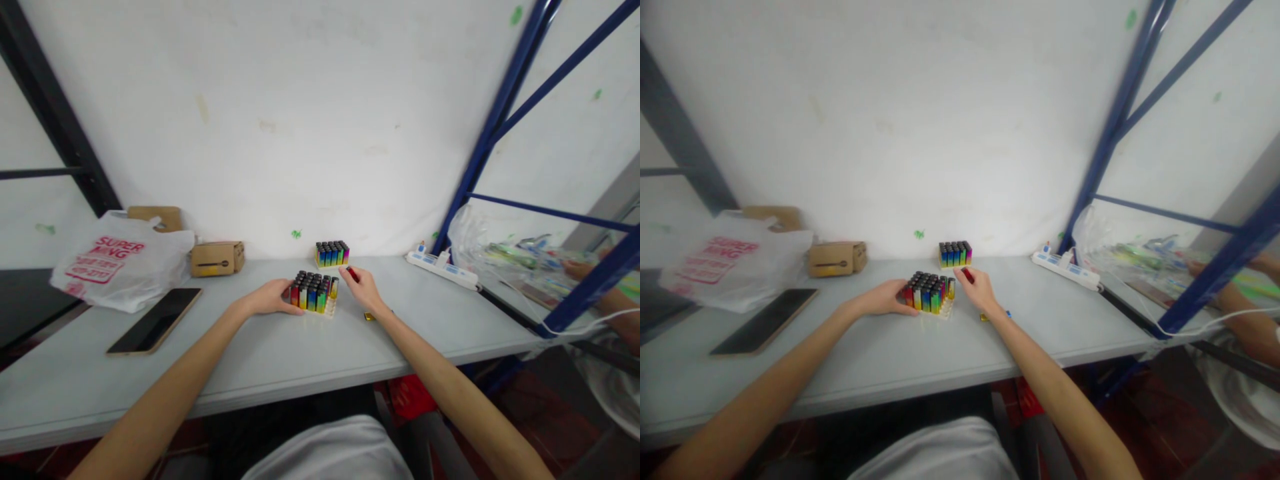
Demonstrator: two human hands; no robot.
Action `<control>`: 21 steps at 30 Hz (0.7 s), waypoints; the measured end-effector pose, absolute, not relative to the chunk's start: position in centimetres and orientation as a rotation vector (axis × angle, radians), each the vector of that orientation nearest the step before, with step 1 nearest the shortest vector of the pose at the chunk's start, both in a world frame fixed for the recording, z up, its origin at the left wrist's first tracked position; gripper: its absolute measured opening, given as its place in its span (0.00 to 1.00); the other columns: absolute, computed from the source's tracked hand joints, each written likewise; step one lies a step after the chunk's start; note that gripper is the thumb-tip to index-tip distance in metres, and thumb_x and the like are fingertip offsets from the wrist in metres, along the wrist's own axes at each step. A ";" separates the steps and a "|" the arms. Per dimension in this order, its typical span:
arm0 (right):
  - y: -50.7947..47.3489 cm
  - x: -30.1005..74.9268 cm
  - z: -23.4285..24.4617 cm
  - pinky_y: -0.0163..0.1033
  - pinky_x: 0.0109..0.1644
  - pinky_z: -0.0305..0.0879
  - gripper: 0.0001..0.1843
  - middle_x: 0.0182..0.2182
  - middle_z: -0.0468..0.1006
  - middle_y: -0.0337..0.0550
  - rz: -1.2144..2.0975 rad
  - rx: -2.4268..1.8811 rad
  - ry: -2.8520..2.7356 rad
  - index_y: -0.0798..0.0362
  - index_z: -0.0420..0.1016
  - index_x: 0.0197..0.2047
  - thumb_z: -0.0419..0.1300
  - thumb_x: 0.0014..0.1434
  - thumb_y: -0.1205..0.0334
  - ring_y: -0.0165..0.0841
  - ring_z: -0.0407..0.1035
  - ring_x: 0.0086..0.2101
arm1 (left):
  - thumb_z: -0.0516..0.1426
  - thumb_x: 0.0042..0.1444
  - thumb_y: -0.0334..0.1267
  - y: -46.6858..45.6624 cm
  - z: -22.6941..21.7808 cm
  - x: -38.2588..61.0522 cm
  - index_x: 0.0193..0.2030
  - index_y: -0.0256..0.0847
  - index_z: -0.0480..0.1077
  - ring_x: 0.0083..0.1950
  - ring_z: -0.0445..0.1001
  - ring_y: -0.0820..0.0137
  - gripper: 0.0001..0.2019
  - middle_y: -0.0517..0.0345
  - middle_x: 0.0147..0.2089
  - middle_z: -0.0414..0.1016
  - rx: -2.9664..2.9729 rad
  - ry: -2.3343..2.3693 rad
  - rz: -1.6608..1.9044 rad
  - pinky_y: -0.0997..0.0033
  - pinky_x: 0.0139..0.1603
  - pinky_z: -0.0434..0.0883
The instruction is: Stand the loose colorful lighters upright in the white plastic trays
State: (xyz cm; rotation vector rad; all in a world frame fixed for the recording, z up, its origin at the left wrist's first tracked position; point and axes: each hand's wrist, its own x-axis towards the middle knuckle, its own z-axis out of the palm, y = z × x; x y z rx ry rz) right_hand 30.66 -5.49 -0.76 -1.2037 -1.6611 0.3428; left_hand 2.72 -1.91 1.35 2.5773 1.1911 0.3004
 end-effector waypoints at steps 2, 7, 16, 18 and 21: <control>-5.3 30.6 -1.0 0.36 0.28 0.46 0.27 0.20 0.53 0.34 0.340 -1.235 -1.633 0.50 0.53 0.22 0.50 0.63 0.41 0.28 0.51 0.24 | 0.62 0.40 0.67 -1.9 1.3 2.7 0.45 0.38 0.73 0.40 0.74 0.58 0.35 0.51 0.42 0.78 2.579 1.181 0.301 0.68 0.39 0.67; -5.0 30.9 -1.2 0.36 0.28 0.46 0.22 0.19 0.55 0.34 0.261 -1.301 -1.581 0.50 0.54 0.21 0.50 0.62 0.47 0.29 0.52 0.23 | 0.62 0.40 0.67 -2.1 1.5 2.7 0.45 0.38 0.74 0.39 0.74 0.58 0.35 0.51 0.41 0.78 2.585 1.199 0.298 0.68 0.38 0.67; -6.4 31.8 0.0 0.34 0.31 0.61 0.23 0.28 0.70 0.37 0.415 -1.184 -1.744 0.50 0.67 0.44 0.43 0.69 0.41 0.31 0.64 0.26 | 0.63 0.38 0.67 -1.8 1.3 2.6 0.44 0.40 0.74 0.40 0.74 0.57 0.35 0.52 0.39 0.79 2.548 1.168 0.332 0.67 0.38 0.68; -6.9 32.0 0.3 0.35 0.34 0.64 0.23 0.32 0.73 0.41 0.363 -1.142 -1.841 0.50 0.69 0.45 0.43 0.70 0.42 0.31 0.67 0.29 | 0.63 0.37 0.67 -1.8 1.3 2.6 0.44 0.40 0.74 0.40 0.74 0.57 0.35 0.52 0.39 0.79 2.541 1.164 0.338 0.67 0.38 0.68; -7.7 31.9 0.8 0.37 0.42 0.65 0.23 0.35 0.74 0.45 0.141 -1.111 -1.965 0.52 0.72 0.36 0.48 0.69 0.44 0.34 0.68 0.35 | 0.63 0.38 0.67 -1.9 1.4 2.6 0.45 0.39 0.74 0.40 0.74 0.57 0.36 0.52 0.40 0.79 2.534 1.161 0.348 0.68 0.38 0.67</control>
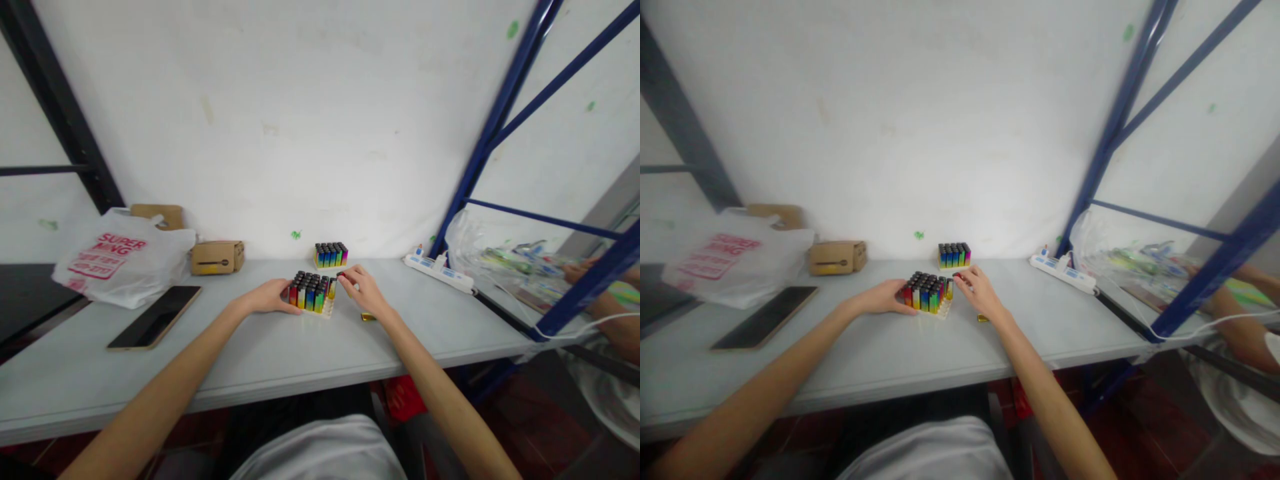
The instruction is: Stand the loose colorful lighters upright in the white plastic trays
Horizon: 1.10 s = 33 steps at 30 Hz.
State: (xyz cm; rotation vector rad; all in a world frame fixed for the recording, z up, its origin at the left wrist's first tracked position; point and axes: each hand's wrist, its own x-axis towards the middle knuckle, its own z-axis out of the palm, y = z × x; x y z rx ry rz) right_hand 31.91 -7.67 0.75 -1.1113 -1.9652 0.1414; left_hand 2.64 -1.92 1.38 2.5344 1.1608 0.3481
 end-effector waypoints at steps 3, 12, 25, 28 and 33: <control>-8.4 31.7 1.3 0.37 0.38 0.62 0.24 0.27 0.72 0.41 0.095 -1.183 -1.976 0.52 0.69 0.31 0.47 0.70 0.45 0.32 0.66 0.29 | 0.63 0.38 0.67 -2.0 1.5 2.7 0.44 0.39 0.74 0.39 0.74 0.57 0.35 0.52 0.39 0.79 2.535 1.161 0.336 0.68 0.37 0.67; -8.7 31.4 0.8 0.35 0.38 0.62 0.18 0.24 0.77 0.38 0.280 -1.162 -2.163 0.52 0.71 0.36 0.49 0.71 0.49 0.32 0.72 0.27 | 0.63 0.41 0.67 -2.1 1.5 2.7 0.48 0.38 0.74 0.40 0.74 0.58 0.36 0.51 0.42 0.79 2.555 1.157 0.318 0.68 0.38 0.66; -8.0 30.4 0.5 0.37 0.37 0.59 0.21 0.32 0.79 0.49 -0.118 -1.563 -2.277 0.53 0.73 0.35 0.52 0.70 0.46 0.37 0.72 0.32 | 0.63 0.41 0.66 -2.2 1.5 2.8 0.49 0.39 0.73 0.39 0.74 0.59 0.36 0.53 0.42 0.79 2.546 1.135 0.342 0.69 0.38 0.66; -7.9 31.4 0.7 0.37 0.35 0.60 0.25 0.28 0.77 0.46 0.022 -1.530 -2.276 0.54 0.73 0.31 0.51 0.68 0.42 0.35 0.70 0.29 | 0.62 0.41 0.67 -2.1 1.5 2.8 0.48 0.38 0.74 0.39 0.74 0.58 0.36 0.53 0.41 0.79 2.551 1.155 0.334 0.68 0.37 0.66; -9.4 36.6 1.3 0.41 0.50 0.65 0.23 0.45 0.78 0.50 0.349 -1.259 -2.351 0.55 0.75 0.51 0.55 0.66 0.44 0.38 0.71 0.44 | 0.62 0.41 0.68 -2.1 1.4 2.7 0.48 0.37 0.73 0.39 0.74 0.58 0.37 0.52 0.42 0.78 2.571 1.155 0.321 0.68 0.38 0.66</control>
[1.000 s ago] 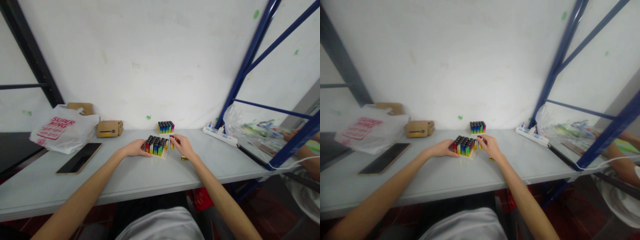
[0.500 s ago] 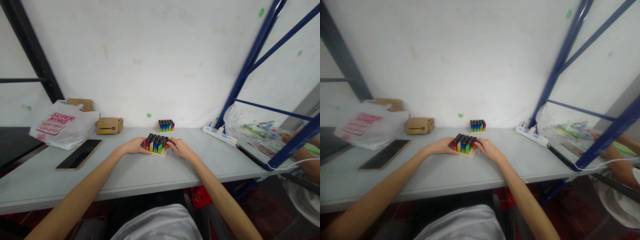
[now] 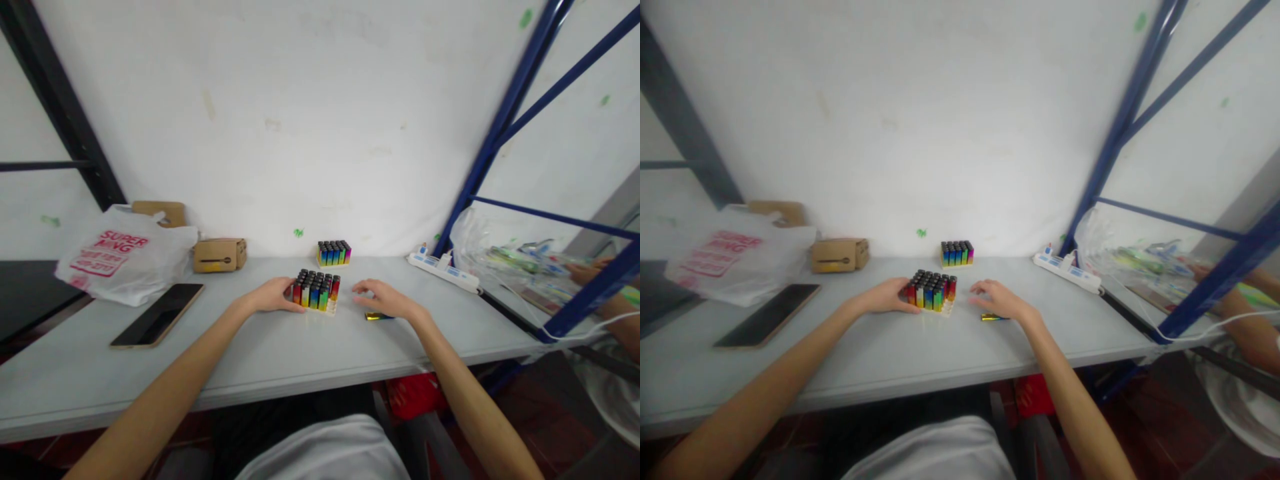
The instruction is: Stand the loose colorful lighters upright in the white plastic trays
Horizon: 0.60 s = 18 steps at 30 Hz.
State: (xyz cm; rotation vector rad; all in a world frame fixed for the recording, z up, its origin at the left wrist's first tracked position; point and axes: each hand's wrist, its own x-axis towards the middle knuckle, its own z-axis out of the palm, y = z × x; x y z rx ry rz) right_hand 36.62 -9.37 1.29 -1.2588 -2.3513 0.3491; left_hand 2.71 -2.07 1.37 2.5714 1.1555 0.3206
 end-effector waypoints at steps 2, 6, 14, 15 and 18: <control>-10.7 38.6 1.2 0.45 0.53 0.65 0.25 0.49 0.77 0.52 0.413 -1.293 -2.391 0.53 0.75 0.54 0.62 0.60 0.44 0.41 0.70 0.47 | 0.62 0.41 0.69 -2.1 1.3 2.7 0.48 0.38 0.73 0.39 0.74 0.59 0.37 0.52 0.42 0.78 2.574 1.166 0.318 0.68 0.37 0.66; -13.2 40.7 -0.1 0.46 0.57 0.63 0.17 0.47 0.77 0.49 0.474 -1.240 -2.372 0.51 0.77 0.46 0.61 0.62 0.47 0.41 0.69 0.49 | 0.62 0.40 0.69 -2.0 1.3 2.7 0.47 0.38 0.73 0.39 0.74 0.58 0.38 0.51 0.42 0.78 2.582 1.187 0.323 0.68 0.37 0.66; -12.1 39.2 -0.6 0.37 0.34 0.62 0.20 0.26 0.76 0.38 0.370 -1.384 -1.997 0.52 0.72 0.48 0.54 0.66 0.45 0.33 0.68 0.26 | 0.61 0.41 0.70 -1.8 1.0 2.5 0.45 0.37 0.73 0.40 0.74 0.56 0.37 0.49 0.42 0.78 2.622 1.184 0.323 0.66 0.38 0.67; -11.5 38.8 -0.4 0.37 0.34 0.62 0.20 0.26 0.77 0.38 0.364 -1.363 -1.990 0.52 0.74 0.47 0.54 0.66 0.44 0.33 0.68 0.26 | 0.60 0.42 0.70 -1.8 1.0 2.5 0.45 0.37 0.73 0.40 0.74 0.56 0.37 0.49 0.41 0.78 2.626 1.181 0.319 0.66 0.38 0.67; -9.8 37.6 -0.2 0.37 0.37 0.63 0.24 0.30 0.79 0.42 0.357 -1.295 -1.946 0.52 0.79 0.43 0.51 0.66 0.42 0.35 0.70 0.31 | 0.60 0.42 0.71 -1.8 1.0 2.5 0.44 0.37 0.72 0.38 0.74 0.57 0.37 0.50 0.40 0.77 2.623 1.186 0.306 0.66 0.37 0.66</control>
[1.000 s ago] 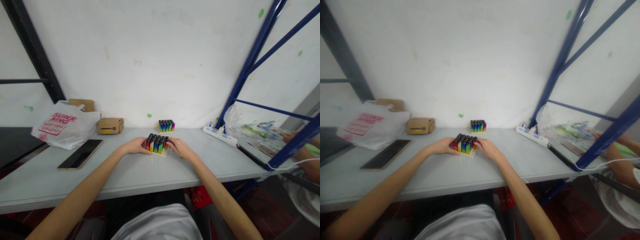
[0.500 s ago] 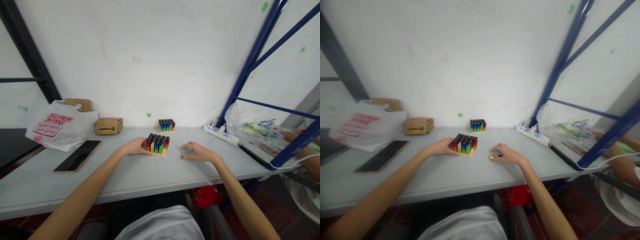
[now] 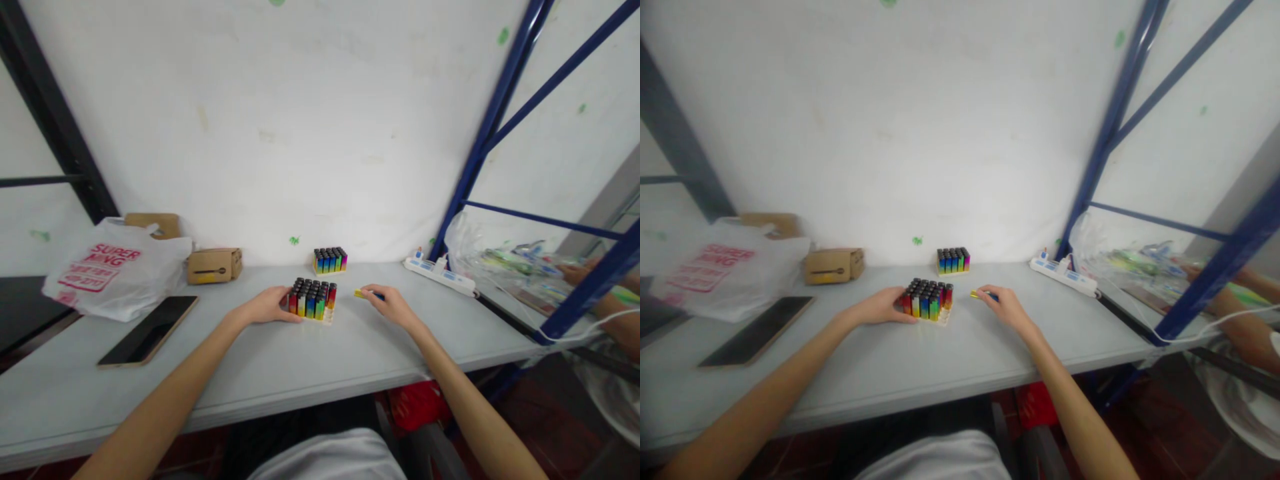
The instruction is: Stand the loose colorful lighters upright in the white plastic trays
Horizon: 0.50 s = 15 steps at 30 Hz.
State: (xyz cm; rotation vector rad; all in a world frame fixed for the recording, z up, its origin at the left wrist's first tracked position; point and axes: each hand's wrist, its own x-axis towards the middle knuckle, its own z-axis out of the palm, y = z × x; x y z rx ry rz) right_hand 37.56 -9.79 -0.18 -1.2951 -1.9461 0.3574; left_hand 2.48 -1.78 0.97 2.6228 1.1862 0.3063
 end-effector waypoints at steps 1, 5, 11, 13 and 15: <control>-9.2 37.3 -0.3 0.37 0.35 0.63 0.26 0.29 0.78 0.43 0.393 -1.293 -1.918 0.53 0.80 0.42 0.50 0.66 0.42 0.35 0.69 0.30 | 0.60 0.42 0.71 -1.8 1.0 2.5 0.44 0.37 0.72 0.38 0.74 0.58 0.37 0.51 0.40 0.77 2.621 1.188 0.308 0.66 0.36 0.66; -7.3 36.6 -0.5 0.34 0.23 0.54 0.26 0.19 0.66 0.34 0.629 -1.305 -1.716 0.54 0.77 0.44 0.55 0.61 0.39 0.28 0.57 0.19 | 0.60 0.41 0.71 -1.9 1.0 2.6 0.44 0.38 0.72 0.39 0.74 0.58 0.37 0.51 0.40 0.77 2.610 1.197 0.319 0.67 0.37 0.66; -5.0 35.6 0.6 0.32 0.22 0.52 0.27 0.18 0.60 0.31 0.814 -1.161 -1.435 0.53 0.67 0.29 0.65 0.51 0.36 0.25 0.54 0.20 | 0.60 0.40 0.70 -2.0 1.2 2.7 0.42 0.39 0.72 0.38 0.73 0.59 0.35 0.52 0.39 0.77 2.611 1.217 0.305 0.67 0.37 0.66; -4.7 34.9 0.6 0.33 0.26 0.58 0.29 0.21 0.64 0.35 0.841 -1.139 -1.403 0.53 0.65 0.28 0.59 0.55 0.32 0.27 0.60 0.23 | 0.61 0.40 0.71 -2.0 1.2 2.6 0.42 0.39 0.72 0.38 0.74 0.58 0.36 0.51 0.39 0.77 2.610 1.215 0.320 0.67 0.37 0.66; -4.9 34.1 0.3 0.34 0.29 0.63 0.29 0.24 0.68 0.37 0.928 -1.091 -1.380 0.52 0.65 0.32 0.56 0.57 0.32 0.29 0.64 0.25 | 0.60 0.40 0.71 -2.0 1.2 2.6 0.42 0.39 0.72 0.38 0.74 0.57 0.36 0.51 0.39 0.77 2.609 1.205 0.322 0.67 0.37 0.66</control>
